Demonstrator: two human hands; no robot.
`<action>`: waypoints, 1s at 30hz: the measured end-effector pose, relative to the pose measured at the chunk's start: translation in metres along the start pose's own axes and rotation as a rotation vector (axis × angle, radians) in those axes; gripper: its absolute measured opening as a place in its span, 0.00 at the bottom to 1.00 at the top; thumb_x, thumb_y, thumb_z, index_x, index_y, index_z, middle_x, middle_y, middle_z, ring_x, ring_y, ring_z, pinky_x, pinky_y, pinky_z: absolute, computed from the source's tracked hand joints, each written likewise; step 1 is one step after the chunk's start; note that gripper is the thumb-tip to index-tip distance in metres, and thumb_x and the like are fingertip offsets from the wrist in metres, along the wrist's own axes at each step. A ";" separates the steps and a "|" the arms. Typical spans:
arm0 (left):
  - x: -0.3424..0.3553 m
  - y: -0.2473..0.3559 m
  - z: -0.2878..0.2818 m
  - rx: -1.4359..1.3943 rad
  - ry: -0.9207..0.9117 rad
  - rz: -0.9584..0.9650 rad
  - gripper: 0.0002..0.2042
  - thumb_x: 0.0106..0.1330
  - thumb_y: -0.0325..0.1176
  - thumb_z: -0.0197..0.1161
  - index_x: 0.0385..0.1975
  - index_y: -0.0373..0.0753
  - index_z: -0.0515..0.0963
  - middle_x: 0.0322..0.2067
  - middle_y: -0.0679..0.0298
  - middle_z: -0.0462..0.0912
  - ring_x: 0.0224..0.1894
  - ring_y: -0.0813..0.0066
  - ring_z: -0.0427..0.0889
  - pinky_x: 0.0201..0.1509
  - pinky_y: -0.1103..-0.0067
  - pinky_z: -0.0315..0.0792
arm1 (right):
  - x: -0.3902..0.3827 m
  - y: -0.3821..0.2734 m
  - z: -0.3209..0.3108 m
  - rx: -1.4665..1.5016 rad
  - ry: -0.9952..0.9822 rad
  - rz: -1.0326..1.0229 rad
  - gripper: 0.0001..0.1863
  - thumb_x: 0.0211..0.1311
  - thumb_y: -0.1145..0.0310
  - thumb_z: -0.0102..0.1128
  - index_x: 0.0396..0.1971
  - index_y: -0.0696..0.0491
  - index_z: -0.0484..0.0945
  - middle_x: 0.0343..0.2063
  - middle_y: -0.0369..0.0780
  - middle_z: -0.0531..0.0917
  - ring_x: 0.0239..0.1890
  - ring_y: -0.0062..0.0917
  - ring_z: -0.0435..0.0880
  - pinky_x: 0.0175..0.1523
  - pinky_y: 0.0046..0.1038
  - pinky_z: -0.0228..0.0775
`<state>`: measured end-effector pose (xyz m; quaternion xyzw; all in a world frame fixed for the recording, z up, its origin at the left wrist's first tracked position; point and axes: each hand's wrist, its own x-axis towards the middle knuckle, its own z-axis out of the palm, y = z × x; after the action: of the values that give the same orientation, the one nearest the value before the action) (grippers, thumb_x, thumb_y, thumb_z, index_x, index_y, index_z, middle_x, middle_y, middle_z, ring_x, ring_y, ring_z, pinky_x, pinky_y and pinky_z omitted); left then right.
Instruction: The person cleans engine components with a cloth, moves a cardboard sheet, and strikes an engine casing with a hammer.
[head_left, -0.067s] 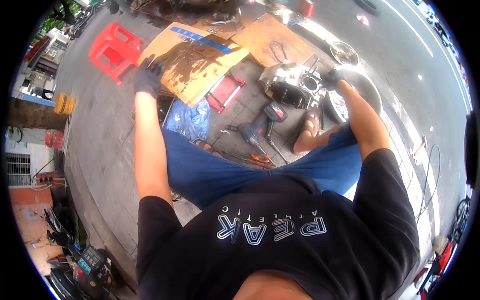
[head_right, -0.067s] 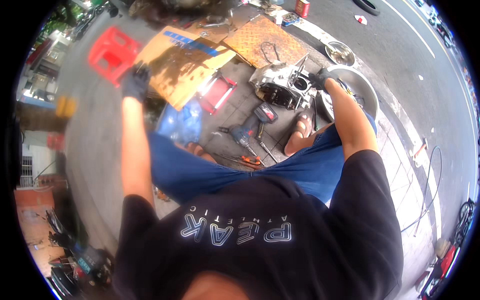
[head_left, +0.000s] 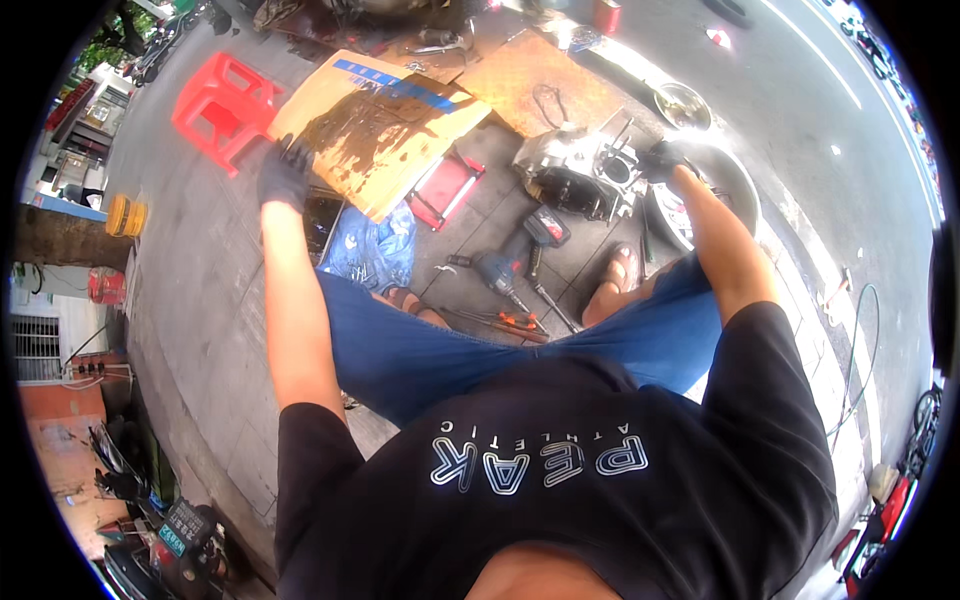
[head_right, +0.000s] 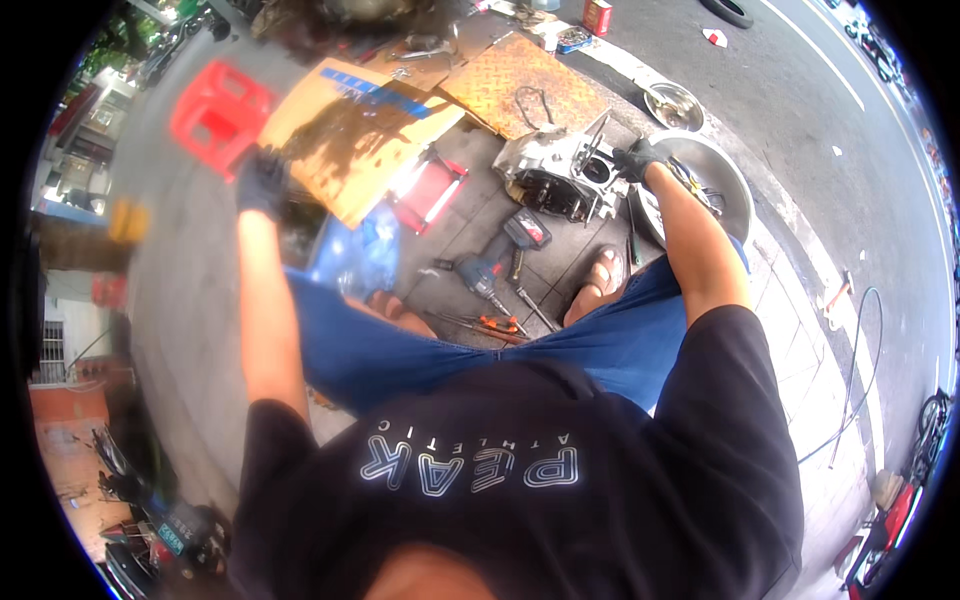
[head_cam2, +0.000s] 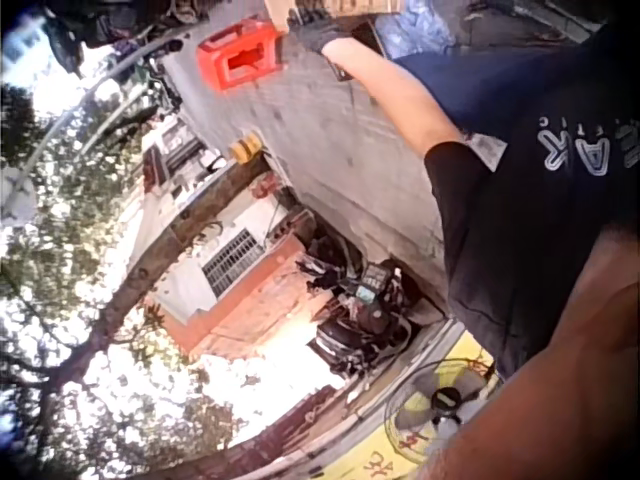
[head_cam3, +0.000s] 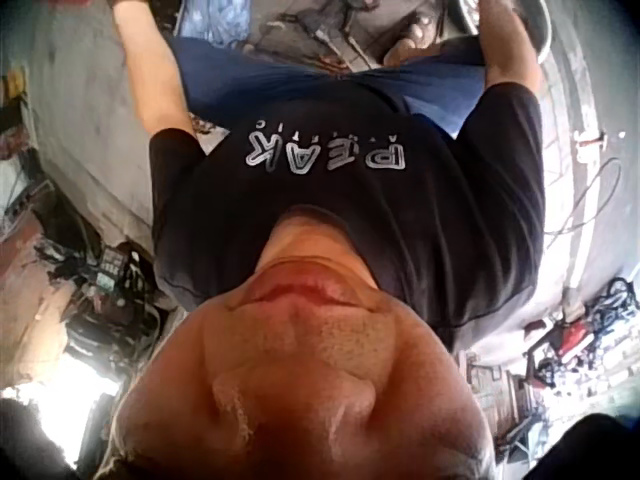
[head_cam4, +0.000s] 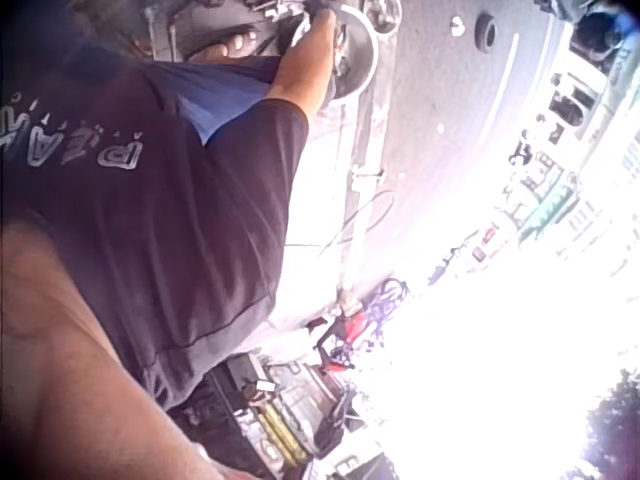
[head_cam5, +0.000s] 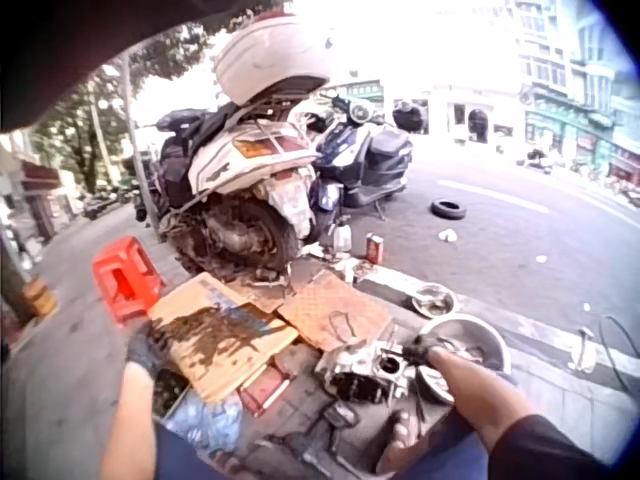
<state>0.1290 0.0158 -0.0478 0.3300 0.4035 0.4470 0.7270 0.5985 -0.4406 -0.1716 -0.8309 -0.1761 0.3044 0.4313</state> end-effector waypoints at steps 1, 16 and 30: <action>0.036 0.031 -0.067 -0.081 -0.165 0.042 0.16 0.69 0.39 0.46 0.50 0.38 0.71 0.46 0.59 0.73 0.51 0.66 0.69 0.58 0.70 0.64 | -0.015 -0.043 0.043 -0.179 0.065 -0.008 0.18 0.55 0.62 0.65 0.37 0.60 0.73 0.26 0.43 0.82 0.23 0.27 0.83 0.27 0.26 0.76; 0.042 0.044 -0.048 0.313 0.031 -0.080 0.20 0.68 0.40 0.49 0.57 0.38 0.63 0.52 0.64 0.72 0.55 0.74 0.69 0.61 0.70 0.62 | 0.089 0.156 -0.042 -0.013 -0.310 0.243 0.09 0.51 0.67 0.54 0.23 0.51 0.83 0.30 0.38 0.83 0.42 0.32 0.79 0.50 0.32 0.71; 0.037 0.045 -0.032 -1.524 0.406 -0.147 0.22 0.70 0.41 0.36 0.62 0.47 0.61 0.63 0.73 0.62 0.66 0.75 0.57 0.69 0.68 0.44 | 0.042 0.157 -0.060 -0.756 -0.369 0.276 0.17 0.54 0.59 0.57 0.43 0.48 0.80 0.43 0.42 0.81 0.46 0.34 0.80 0.51 0.32 0.72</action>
<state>0.0934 0.0709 -0.0354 -0.3742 0.1319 0.6026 0.6925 0.6747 -0.5429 -0.2894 -0.8777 -0.2363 0.4165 0.0138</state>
